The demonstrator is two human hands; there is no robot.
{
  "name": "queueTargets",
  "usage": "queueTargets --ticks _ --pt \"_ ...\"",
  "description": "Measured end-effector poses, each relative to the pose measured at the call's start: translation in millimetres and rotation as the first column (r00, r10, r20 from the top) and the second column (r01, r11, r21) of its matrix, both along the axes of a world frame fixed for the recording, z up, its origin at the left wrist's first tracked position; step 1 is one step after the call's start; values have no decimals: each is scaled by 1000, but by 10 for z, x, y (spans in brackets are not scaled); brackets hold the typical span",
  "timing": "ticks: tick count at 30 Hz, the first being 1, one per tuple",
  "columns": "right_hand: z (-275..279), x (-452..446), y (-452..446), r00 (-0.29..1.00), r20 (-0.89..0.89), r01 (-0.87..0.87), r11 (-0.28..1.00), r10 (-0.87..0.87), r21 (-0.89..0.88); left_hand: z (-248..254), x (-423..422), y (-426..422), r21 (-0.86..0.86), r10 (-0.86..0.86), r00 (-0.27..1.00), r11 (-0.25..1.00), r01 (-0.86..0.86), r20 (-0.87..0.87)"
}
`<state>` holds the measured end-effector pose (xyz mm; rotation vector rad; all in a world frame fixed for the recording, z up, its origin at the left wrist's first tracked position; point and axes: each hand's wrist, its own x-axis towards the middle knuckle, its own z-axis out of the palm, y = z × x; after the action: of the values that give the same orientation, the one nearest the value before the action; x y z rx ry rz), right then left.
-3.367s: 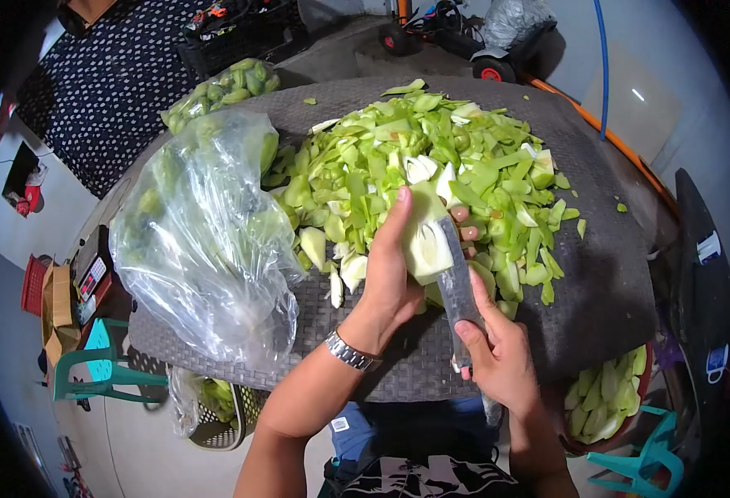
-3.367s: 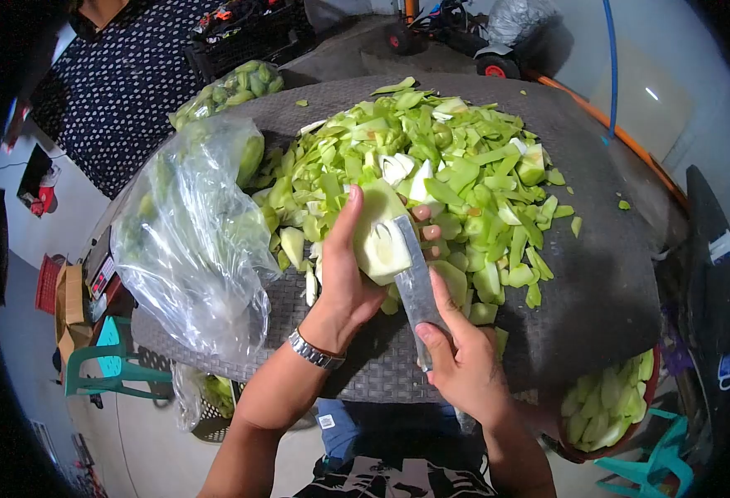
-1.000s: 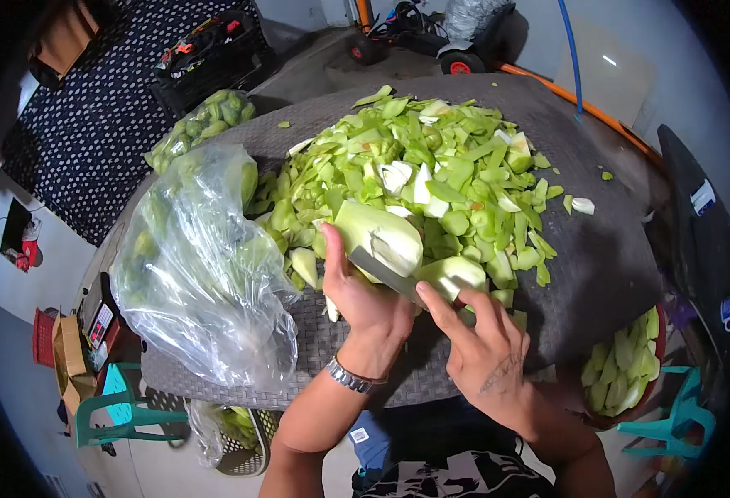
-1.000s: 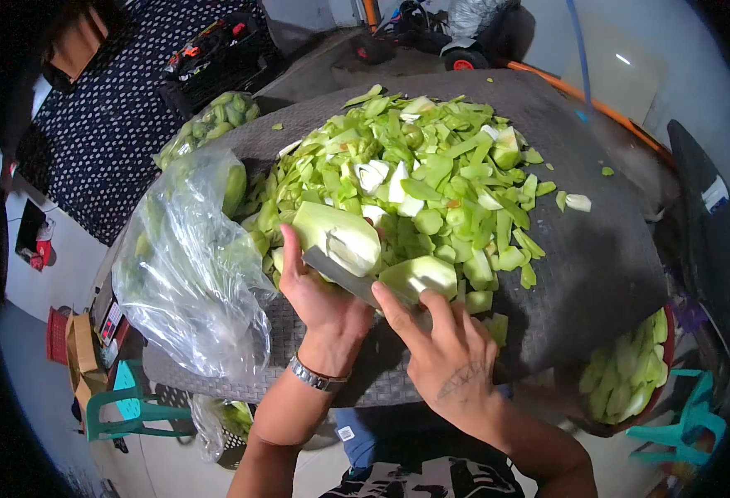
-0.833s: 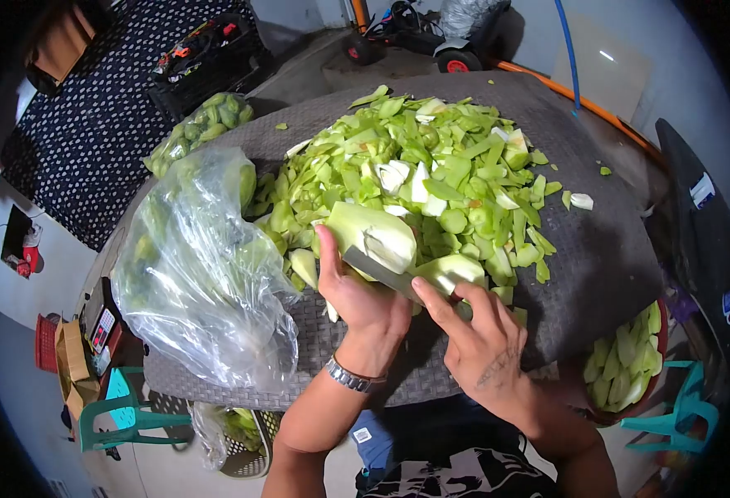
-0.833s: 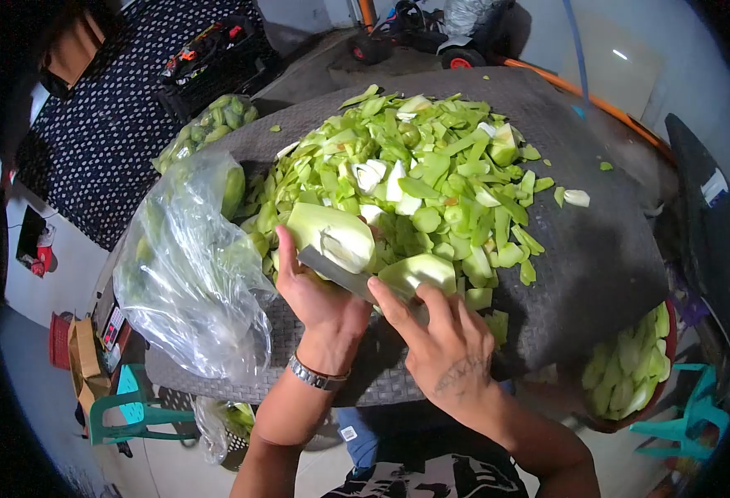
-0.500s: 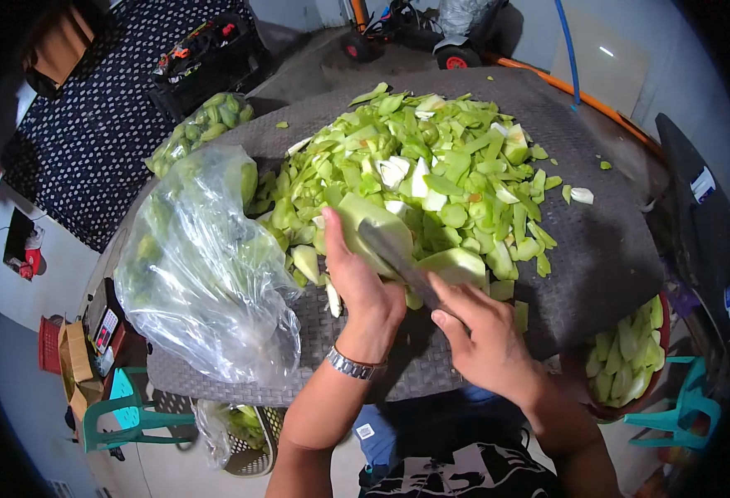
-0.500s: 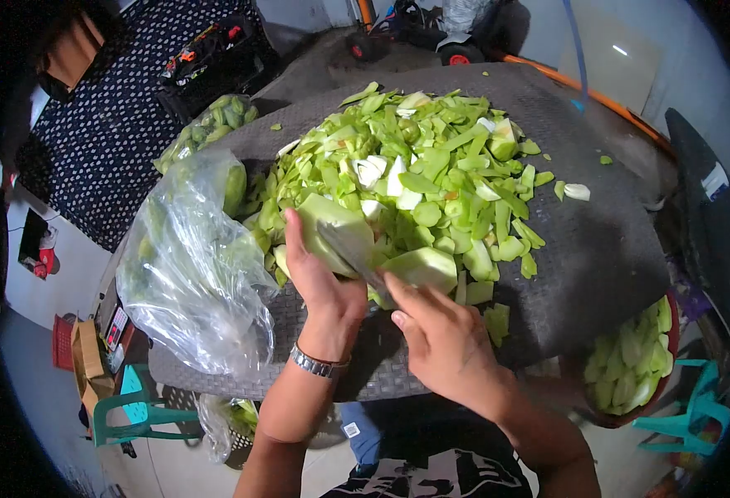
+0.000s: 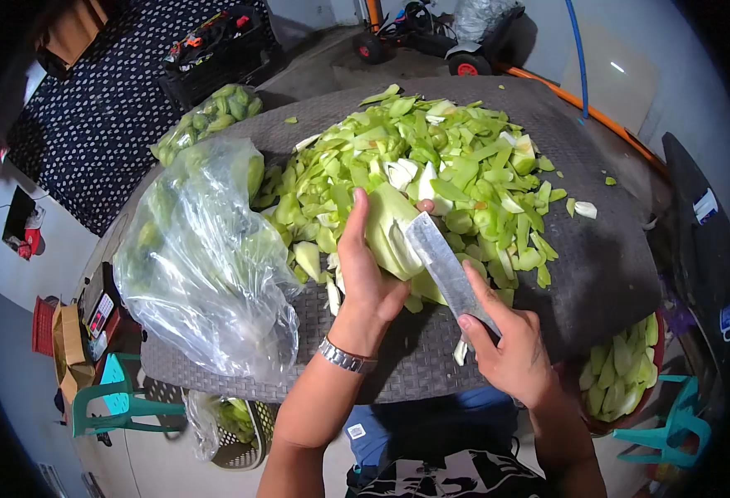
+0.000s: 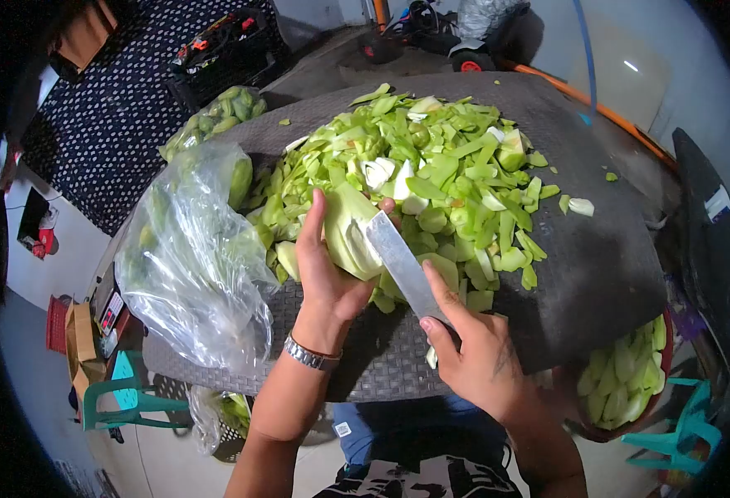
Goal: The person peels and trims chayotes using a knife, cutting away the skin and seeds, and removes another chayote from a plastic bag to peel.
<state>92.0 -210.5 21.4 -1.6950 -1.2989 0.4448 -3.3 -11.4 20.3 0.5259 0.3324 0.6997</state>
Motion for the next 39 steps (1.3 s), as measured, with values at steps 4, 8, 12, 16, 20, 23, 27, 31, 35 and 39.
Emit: queueTargets --ticks 4,8,12,16,20,23,27,31,35,39 --pt "-20 -45 -7 981 181 70 997 -72 16 -9 10 -43 4 -20 999 1000 20 -38" --pt "81 -89 -48 960 248 125 991 -130 36 50 31 -63 48 30 995 999 -25 -100" --pt "89 -67 -61 966 234 109 994 -110 16 89 20 -105 33 37 991 999 -33 -132" --pt "83 -61 -46 982 173 83 997 -81 -1 66 14 -116 42 53 991 998 -48 -126" --pt "77 -52 -44 997 58 44 998 -42 -45 52 10 -114 56 8 995 998 -3 -100" --pt "-27 -54 -35 1000 14 19 1000 -19 -3 53 24 -126 71 -30 997 997 36 -77" --pt "-14 -83 -72 982 -189 -7 991 -18 -133 7 55 -130 70 -62 995 995 68 -79" --pt "-55 -129 -91 938 -344 -21 986 -37 -163 -73 89 -176 31 -50 995 998 53 -91" --pt "-179 -123 -51 917 -399 -63 990 6 -129 -84 109 -205 -63 37 989 997 -46 -146" --pt "-178 -198 -4 867 -498 -67 988 -10 -136 -121 148 -237 -69 107 983 991 -119 -150"
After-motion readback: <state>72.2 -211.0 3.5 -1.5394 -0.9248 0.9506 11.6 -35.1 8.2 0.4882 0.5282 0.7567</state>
